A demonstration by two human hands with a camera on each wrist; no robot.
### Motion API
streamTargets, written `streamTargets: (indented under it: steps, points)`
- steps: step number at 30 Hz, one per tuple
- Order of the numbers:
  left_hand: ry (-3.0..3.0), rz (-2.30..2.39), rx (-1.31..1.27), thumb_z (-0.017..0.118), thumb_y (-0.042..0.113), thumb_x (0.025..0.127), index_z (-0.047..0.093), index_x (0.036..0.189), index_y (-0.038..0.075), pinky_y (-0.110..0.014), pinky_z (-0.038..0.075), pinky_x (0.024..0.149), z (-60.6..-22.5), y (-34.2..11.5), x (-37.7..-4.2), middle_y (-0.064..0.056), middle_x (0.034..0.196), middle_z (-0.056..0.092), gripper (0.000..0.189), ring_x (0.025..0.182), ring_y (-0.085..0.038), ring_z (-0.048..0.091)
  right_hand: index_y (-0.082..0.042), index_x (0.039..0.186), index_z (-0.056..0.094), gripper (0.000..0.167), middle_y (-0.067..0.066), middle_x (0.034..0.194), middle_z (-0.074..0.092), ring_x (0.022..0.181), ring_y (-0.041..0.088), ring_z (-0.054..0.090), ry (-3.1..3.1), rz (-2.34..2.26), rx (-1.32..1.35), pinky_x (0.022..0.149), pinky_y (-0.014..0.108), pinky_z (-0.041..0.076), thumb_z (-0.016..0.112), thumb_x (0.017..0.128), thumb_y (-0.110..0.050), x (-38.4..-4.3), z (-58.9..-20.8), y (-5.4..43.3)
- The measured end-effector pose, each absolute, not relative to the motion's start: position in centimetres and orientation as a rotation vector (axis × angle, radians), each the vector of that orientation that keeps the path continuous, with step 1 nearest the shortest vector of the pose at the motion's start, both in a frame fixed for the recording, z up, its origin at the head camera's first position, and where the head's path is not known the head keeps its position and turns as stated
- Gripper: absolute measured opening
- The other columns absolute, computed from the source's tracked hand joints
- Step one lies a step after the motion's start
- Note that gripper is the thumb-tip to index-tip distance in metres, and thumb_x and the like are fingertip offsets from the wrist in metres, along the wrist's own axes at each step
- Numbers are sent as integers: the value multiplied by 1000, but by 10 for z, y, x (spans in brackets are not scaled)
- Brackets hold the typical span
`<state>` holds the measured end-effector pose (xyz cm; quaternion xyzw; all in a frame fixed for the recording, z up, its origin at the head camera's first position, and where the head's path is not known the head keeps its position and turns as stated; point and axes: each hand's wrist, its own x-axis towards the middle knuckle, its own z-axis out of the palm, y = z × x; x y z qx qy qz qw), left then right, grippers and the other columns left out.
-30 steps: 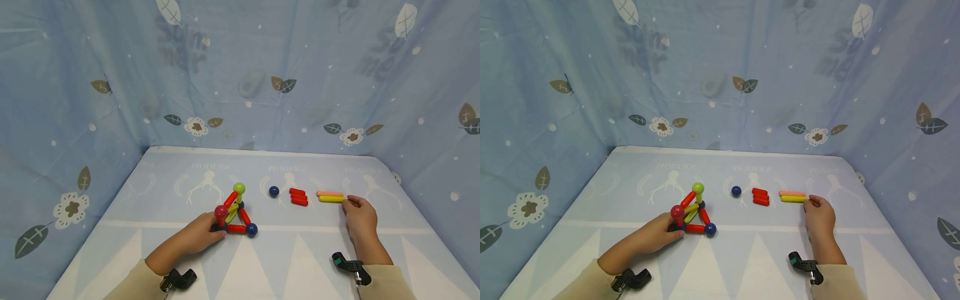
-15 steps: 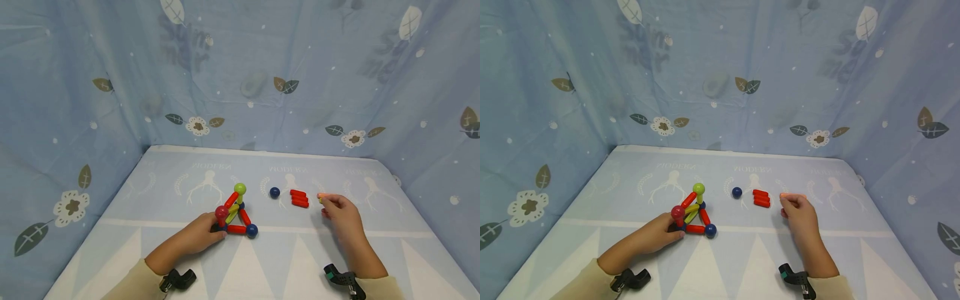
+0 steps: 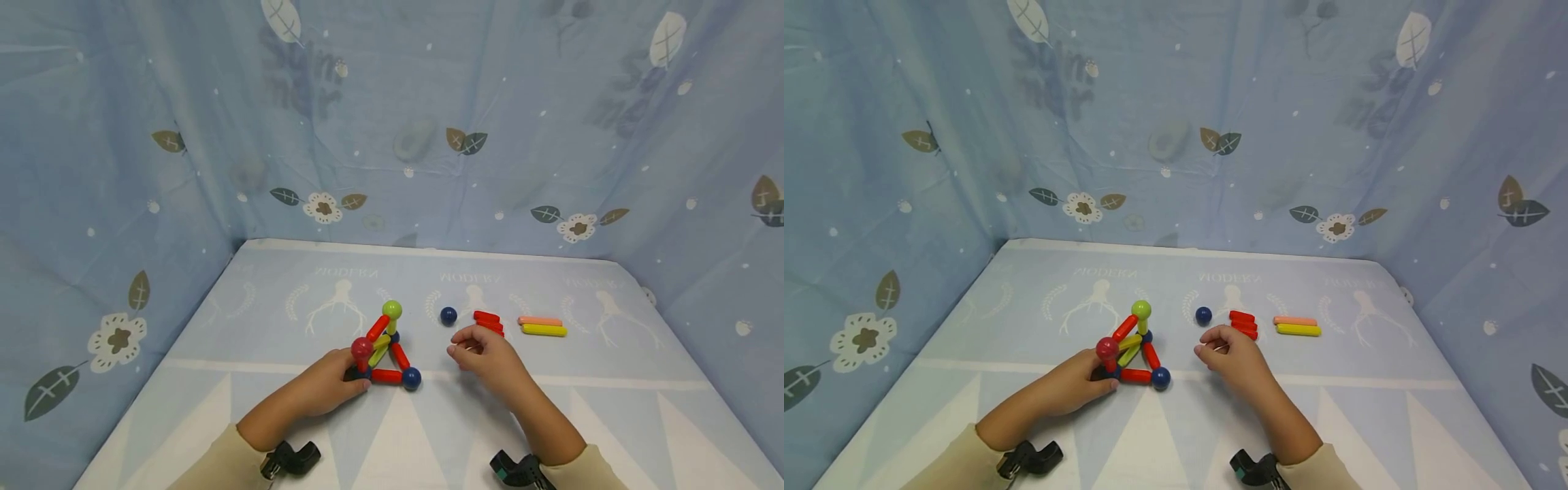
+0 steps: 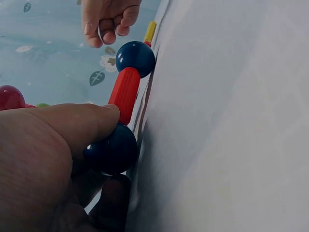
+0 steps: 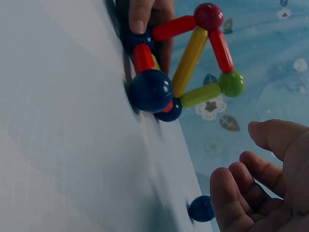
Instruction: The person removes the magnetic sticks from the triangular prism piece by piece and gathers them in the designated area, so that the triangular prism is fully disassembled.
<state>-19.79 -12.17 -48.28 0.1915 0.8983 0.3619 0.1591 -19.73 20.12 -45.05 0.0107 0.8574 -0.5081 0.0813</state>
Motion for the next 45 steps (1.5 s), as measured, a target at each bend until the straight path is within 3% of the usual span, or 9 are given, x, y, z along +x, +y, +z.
streamTargets:
  steps: [6,18,24,29,33,35,38,42,45]
  points:
    - [2557,1047,554,76,27,97,66,119,15,-54,50,108,-483,-120,-199,1,113,65,27,112,-19,60,-15,109,71,22,1,94,68,82,18,62,2581,-1436,-18,69,30,54,82,92,-23,-196,-455,180]
    - [2577,1053,570,78,26,95,66,115,15,-55,50,107,-482,-119,-197,-1,110,66,26,109,-19,60,-19,120,66,43,-2,107,69,95,18,63,2541,-1213,-218,80,34,58,88,85,-31,-198,-470,149]
    - [2571,1086,549,78,28,95,68,119,15,-56,49,109,-483,-120,-197,-2,118,68,29,114,-19,61,-19,116,66,37,-3,104,69,91,19,60,2530,-1206,-294,75,32,54,87,86,-26,-195,-474,144]
    - [2554,1145,511,79,32,94,67,120,19,-51,53,101,-483,-123,-198,0,118,68,31,108,-19,61,-21,118,67,31,-4,104,68,92,18,61,2569,-1222,-321,77,31,56,82,91,-24,-194,-476,143]
    - [2514,1262,448,84,34,89,59,139,17,-40,53,87,-481,-124,-198,-3,119,66,59,100,-19,59,-23,117,69,24,-3,111,68,92,17,62,2618,-1343,-297,75,30,57,76,93,-21,-195,-475,146]
    - [2479,1342,400,87,34,87,44,155,19,-35,53,81,-478,-124,-197,-7,126,64,82,98,-21,59,-22,115,71,21,-3,113,68,92,18,62,2642,-1417,-289,74,29,57,75,94,-20,-195,-474,147]
    - [2421,1494,334,89,31,84,19,167,28,-35,61,85,-474,-124,-197,-10,143,56,108,109,-24,62,-23,114,74,19,-3,112,67,92,19,62,2680,-1496,-276,71,28,57,74,96,-19,-195,-471,149]
    - [2442,1576,283,87,30,86,14,168,34,-45,60,99,-471,-125,-198,-10,159,43,110,134,-30,53,-22,117,75,21,-2,112,67,97,19,64,2695,-1542,-283,74,26,58,74,96,-18,-196,-469,150]
    - [2542,1492,218,85,32,89,21,167,31,-46,60,97,-472,-125,-199,-12,161,41,102,133,-33,54,-21,118,75,22,-2,114,67,97,20,63,2667,-1553,-275,73,26,57,75,96,-17,-197,-470,150]
